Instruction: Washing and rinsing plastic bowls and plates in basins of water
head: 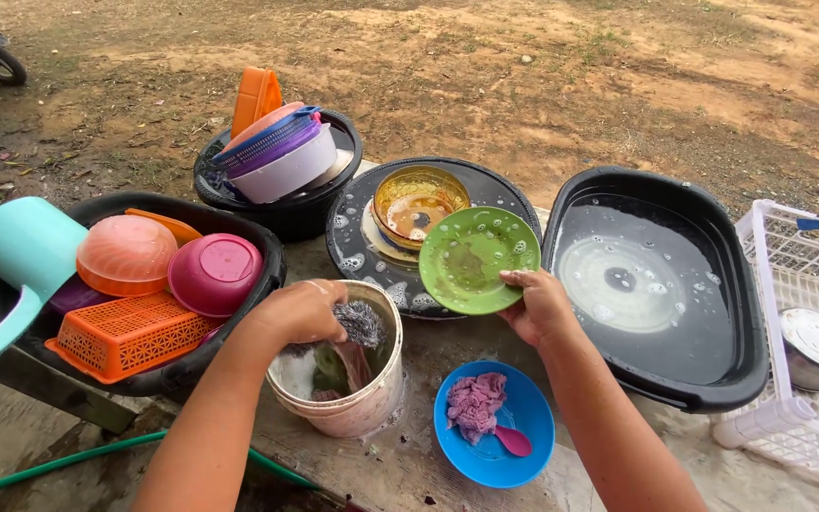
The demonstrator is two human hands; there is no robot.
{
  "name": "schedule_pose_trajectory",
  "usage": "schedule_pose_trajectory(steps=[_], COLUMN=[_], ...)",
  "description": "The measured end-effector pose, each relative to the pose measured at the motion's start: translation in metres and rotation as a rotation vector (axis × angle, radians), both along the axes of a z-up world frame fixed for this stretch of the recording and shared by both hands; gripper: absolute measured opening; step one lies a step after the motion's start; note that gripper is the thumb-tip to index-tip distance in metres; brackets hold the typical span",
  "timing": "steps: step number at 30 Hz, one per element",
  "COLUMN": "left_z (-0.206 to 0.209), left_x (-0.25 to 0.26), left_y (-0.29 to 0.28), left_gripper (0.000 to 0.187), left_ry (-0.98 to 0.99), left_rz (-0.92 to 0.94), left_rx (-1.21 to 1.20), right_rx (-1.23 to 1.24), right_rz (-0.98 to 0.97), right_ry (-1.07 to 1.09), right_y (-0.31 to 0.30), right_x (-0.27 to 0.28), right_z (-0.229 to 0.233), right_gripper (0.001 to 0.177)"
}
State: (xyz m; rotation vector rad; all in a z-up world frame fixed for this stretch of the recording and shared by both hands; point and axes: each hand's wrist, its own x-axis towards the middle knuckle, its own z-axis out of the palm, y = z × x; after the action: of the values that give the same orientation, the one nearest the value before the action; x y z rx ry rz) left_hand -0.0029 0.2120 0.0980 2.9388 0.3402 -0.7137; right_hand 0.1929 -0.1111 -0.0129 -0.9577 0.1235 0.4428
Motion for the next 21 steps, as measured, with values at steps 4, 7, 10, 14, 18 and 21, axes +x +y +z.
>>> schedule_pose_trajectory(steps=[4, 7, 10, 14, 18, 21], left_z=[0.019, 0.009, -0.017, -0.015, 0.041, 0.075], left_x=[-0.032, -0.043, -0.041, -0.028, -0.023, -0.01], left_y=[-0.001, -0.013, -0.006, 0.0, -0.053, -0.079], left_gripper=[0.047, 0.038, 0.053, 0.052, 0.048, 0.094], left_ry=[-0.518, -0.767, -0.89, -1.06, -1.061, -0.956], left_rz=[0.155, 0.343, 0.507, 0.481, 0.461, 0.522], left_rx=[-0.466, -1.021, -1.479, -1.641, -1.347, -1.293], right_rx=[-0.026, -0.035, -0.059, -0.043, 0.003, 0.03], right_rz=[-0.03, -0.026, -0.025, -0.016, -0.02, -0.01], right_ry=[0.003, 0.027, 0.033, 0.044, 0.046, 0.017], right_y=[0.015, 0.027, 0.035, 0.037, 0.039, 0.04], right_x=[-0.011, -0.014, -0.007, -0.001, -0.002, -0.012], right_z=[0.007, -0.001, -0.013, -0.027, -0.034, -0.026], right_gripper=[0.042, 0.043, 0.043, 0.045, 0.047, 0.053])
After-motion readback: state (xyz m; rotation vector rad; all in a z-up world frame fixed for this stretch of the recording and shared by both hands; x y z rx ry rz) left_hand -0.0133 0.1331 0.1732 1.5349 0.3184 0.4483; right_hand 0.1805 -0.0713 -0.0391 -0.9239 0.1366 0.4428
